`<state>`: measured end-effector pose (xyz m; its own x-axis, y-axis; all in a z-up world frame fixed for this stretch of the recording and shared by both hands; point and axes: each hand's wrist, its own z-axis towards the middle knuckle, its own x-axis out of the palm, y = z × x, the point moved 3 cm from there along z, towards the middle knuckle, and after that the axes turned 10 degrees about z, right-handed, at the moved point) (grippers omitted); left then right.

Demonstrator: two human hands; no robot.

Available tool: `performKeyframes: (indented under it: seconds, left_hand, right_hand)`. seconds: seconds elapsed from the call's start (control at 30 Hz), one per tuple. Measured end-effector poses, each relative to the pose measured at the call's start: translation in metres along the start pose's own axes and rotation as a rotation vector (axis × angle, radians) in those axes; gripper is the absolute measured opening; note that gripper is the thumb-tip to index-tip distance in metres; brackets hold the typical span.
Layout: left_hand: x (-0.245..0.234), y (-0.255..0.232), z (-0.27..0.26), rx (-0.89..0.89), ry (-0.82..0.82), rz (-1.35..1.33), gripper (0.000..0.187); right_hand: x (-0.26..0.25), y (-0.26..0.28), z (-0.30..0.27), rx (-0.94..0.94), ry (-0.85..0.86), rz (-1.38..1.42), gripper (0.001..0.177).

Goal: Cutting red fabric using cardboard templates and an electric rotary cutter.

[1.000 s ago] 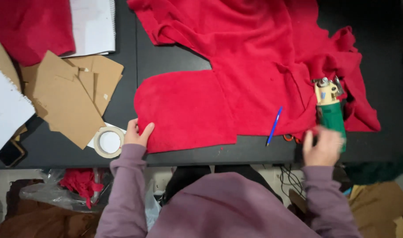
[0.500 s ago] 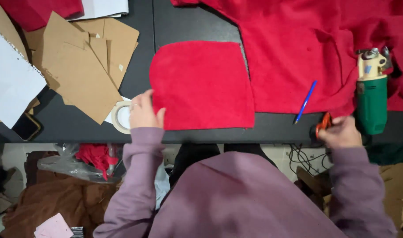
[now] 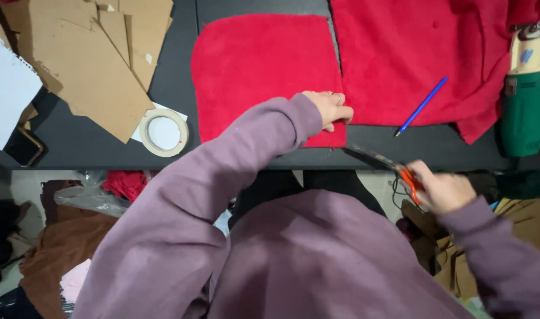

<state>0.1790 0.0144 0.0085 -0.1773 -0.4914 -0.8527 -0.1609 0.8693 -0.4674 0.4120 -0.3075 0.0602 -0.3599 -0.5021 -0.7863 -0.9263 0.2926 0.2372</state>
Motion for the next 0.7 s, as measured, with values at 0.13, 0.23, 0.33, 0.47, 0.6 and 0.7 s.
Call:
performKeyframes:
  seconds: [0.13, 0.23, 0.33, 0.47, 0.6, 0.7]
  left_hand:
    - [-0.017, -0.008, -0.012, -0.024, -0.017, -0.032, 0.032]
    - [-0.031, -0.017, -0.027, -0.117, -0.065, -0.035, 0.041]
    - [-0.040, -0.021, -0.036, -0.097, -0.153, -0.005, 0.036]
    - [-0.025, -0.007, -0.040, -0.148, -0.114, -0.069, 0.020]
    - [-0.008, 0.009, -0.026, -0.179, 0.010, -0.260, 0.009]
    - [0.006, 0.020, -0.015, -0.129, 0.053, -0.344, 0.008]
  right_hand:
    - [-0.041, 0.016, 0.025, -0.244, -0.301, -0.148, 0.073]
    - [-0.052, 0.016, 0.033, -0.314, -0.273, -0.136, 0.064]
    - [-0.059, 0.016, 0.038, -0.341, -0.305, -0.151, 0.066]
    - [-0.065, 0.020, 0.048, -0.400, -0.325, -0.132, 0.066]
    - [-0.071, 0.022, 0.060, -0.470, -0.347, -0.213, 0.069]
    - [-0.080, 0.029, 0.070, -0.550, -0.351, -0.216, 0.083]
